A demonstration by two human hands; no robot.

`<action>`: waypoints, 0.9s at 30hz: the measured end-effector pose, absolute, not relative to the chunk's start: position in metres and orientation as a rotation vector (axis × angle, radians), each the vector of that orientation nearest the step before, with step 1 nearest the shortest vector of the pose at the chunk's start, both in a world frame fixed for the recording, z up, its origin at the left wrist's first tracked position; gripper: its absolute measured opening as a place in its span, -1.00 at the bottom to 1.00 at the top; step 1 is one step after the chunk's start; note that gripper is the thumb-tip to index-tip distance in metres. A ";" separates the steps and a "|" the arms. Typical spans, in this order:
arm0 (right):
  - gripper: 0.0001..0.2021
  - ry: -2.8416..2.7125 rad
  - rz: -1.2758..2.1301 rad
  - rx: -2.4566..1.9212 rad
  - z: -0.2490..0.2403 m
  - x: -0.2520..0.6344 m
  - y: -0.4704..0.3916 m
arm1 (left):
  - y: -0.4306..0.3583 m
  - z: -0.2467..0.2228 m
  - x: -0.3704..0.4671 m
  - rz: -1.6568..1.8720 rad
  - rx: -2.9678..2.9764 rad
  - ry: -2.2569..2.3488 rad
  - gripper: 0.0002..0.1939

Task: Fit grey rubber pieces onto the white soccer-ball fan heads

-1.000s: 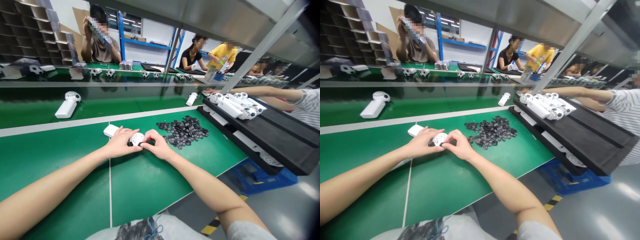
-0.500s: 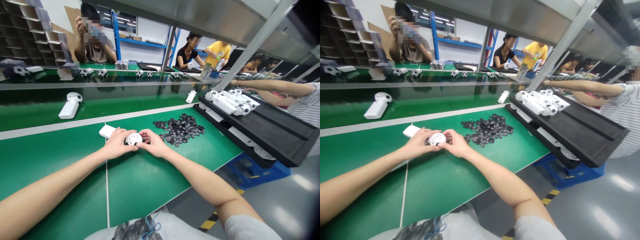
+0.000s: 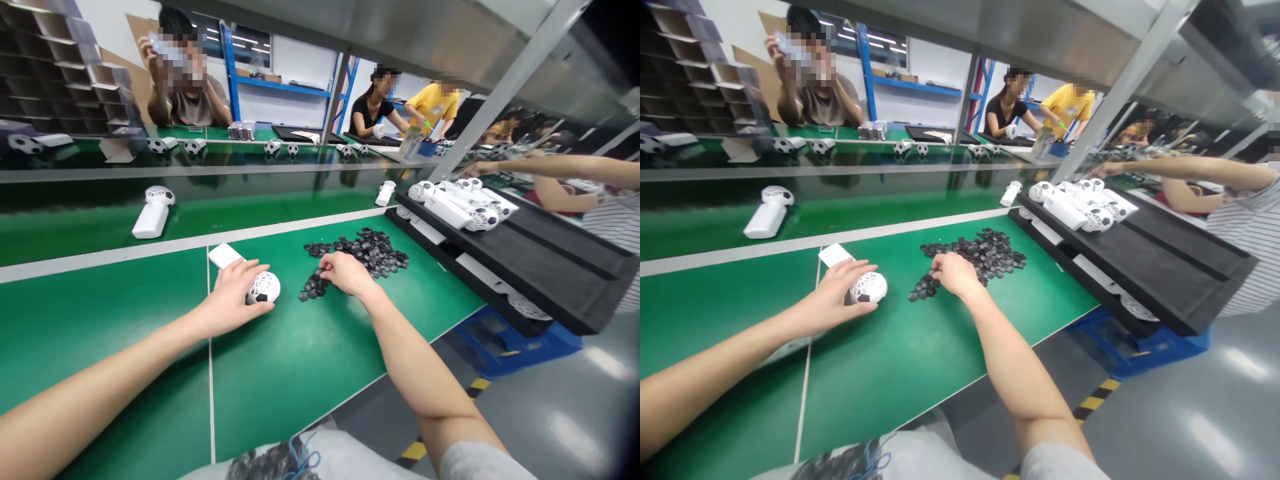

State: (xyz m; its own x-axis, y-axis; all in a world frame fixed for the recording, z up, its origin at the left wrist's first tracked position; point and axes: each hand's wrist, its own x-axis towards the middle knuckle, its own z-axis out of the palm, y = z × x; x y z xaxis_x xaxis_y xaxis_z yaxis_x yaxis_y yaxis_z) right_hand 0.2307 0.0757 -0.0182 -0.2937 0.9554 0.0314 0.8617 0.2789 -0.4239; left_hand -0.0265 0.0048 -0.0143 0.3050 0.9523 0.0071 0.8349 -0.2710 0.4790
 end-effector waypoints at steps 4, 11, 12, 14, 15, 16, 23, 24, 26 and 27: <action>-0.95 -2.330 0.539 -1.506 -0.015 0.225 0.071 | 0.003 -0.014 -0.022 0.467 2.063 1.489 -0.31; -0.95 -2.287 0.750 -1.127 -0.015 0.208 0.059 | 0.012 -0.005 -0.028 0.436 1.990 1.287 -0.32; -0.96 -2.249 0.785 -1.054 -0.015 0.205 0.057 | 0.012 -0.006 -0.028 0.450 1.989 1.291 -0.32; -0.94 -2.202 0.824 -0.922 -0.014 0.199 0.052 | 0.011 -0.007 -0.026 0.479 1.990 1.292 -0.31; -0.92 -2.205 0.825 -0.857 -0.014 0.197 0.050 | 0.011 -0.007 -0.026 0.487 1.993 1.284 -0.31; -0.92 -2.220 0.816 -0.794 -0.014 0.194 0.047 | 0.011 -0.008 -0.026 0.487 1.997 1.270 -0.32; -0.86 -2.335 0.746 -0.581 -0.019 0.182 0.038 | 0.011 -0.005 -0.027 0.437 2.068 1.197 -0.33; -0.86 -2.332 0.727 -0.572 -0.019 0.181 0.038 | 0.011 -0.004 -0.025 0.433 2.069 1.211 -0.34; -0.89 -2.301 0.719 -0.582 -0.020 0.179 0.037 | 0.010 -0.005 -0.021 0.454 2.064 1.251 -0.37; -0.91 -2.272 0.743 -0.600 -0.020 0.178 0.037 | 0.010 -0.006 -0.019 0.478 2.061 1.271 -0.39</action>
State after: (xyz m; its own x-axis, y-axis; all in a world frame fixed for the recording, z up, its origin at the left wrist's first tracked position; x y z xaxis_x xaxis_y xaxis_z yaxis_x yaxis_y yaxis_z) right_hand 0.1782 0.0371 -0.0204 -0.6739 0.5882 0.4471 0.2107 0.7329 -0.6468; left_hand -0.0192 0.0099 -0.0059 0.4607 0.8869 -0.0330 0.6451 -0.3091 0.6988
